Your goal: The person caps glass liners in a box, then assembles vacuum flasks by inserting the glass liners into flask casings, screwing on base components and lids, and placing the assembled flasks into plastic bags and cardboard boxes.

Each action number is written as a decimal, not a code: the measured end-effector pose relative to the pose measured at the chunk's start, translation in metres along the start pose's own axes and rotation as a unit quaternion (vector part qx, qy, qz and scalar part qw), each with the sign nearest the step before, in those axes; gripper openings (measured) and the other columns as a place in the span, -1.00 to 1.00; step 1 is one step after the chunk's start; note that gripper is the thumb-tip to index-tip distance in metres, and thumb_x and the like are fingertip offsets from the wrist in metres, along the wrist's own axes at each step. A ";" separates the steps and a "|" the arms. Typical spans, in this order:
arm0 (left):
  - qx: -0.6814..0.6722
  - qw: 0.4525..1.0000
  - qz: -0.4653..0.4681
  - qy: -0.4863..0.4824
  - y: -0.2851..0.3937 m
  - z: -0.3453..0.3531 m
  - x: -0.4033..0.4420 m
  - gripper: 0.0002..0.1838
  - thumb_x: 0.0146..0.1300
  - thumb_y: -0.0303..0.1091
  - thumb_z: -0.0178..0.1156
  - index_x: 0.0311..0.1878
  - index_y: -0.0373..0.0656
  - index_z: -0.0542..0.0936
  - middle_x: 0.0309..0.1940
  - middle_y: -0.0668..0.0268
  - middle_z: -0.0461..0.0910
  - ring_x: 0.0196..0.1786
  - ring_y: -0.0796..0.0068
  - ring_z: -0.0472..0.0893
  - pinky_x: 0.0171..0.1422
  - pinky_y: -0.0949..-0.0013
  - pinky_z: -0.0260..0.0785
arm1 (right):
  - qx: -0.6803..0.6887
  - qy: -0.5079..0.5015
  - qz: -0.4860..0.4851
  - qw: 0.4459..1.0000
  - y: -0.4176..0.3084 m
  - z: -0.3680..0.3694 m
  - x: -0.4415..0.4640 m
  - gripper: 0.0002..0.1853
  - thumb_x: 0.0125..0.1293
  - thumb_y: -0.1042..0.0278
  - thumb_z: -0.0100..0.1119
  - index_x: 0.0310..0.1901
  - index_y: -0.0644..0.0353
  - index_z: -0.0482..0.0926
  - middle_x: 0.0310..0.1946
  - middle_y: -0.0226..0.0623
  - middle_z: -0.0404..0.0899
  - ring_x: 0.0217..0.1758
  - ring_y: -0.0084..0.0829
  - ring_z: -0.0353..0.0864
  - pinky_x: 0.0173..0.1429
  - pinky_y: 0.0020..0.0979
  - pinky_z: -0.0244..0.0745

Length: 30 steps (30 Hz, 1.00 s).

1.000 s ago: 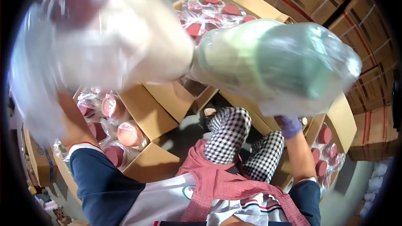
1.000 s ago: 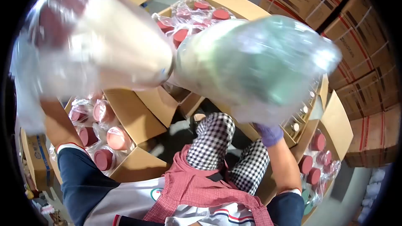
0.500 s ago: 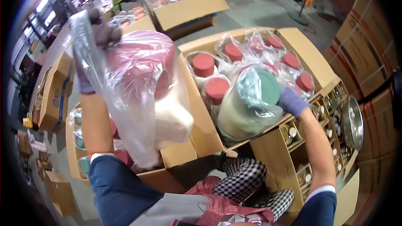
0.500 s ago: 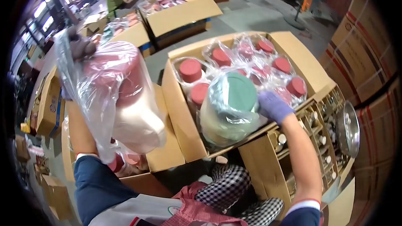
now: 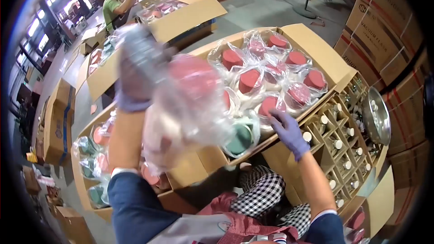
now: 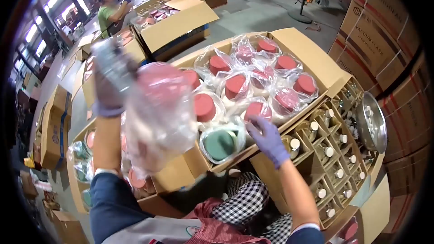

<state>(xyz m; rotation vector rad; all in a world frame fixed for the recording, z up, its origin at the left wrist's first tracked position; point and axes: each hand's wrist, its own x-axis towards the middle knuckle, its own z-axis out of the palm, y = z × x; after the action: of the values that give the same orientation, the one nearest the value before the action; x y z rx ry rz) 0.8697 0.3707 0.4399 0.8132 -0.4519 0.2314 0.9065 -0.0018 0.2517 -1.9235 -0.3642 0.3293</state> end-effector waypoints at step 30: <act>0.341 0.788 0.131 -0.496 -0.120 0.246 -0.220 -0.28 0.10 -0.24 0.45 0.34 -0.14 0.42 0.27 0.12 0.44 0.36 0.17 0.39 0.49 0.19 0.18 | 0.146 0.179 -0.137 0.963 -0.074 0.046 -0.400 -0.46 0.37 0.11 0.12 0.27 0.28 0.45 0.13 -0.31 0.55 0.16 -0.43 0.51 0.27 -0.31 0.41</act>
<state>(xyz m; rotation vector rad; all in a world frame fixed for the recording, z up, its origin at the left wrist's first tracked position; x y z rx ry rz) 0.6462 0.1010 0.4056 1.5801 -1.5486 0.2091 0.5151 -0.0972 0.3268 -1.5775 -0.3155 -0.1427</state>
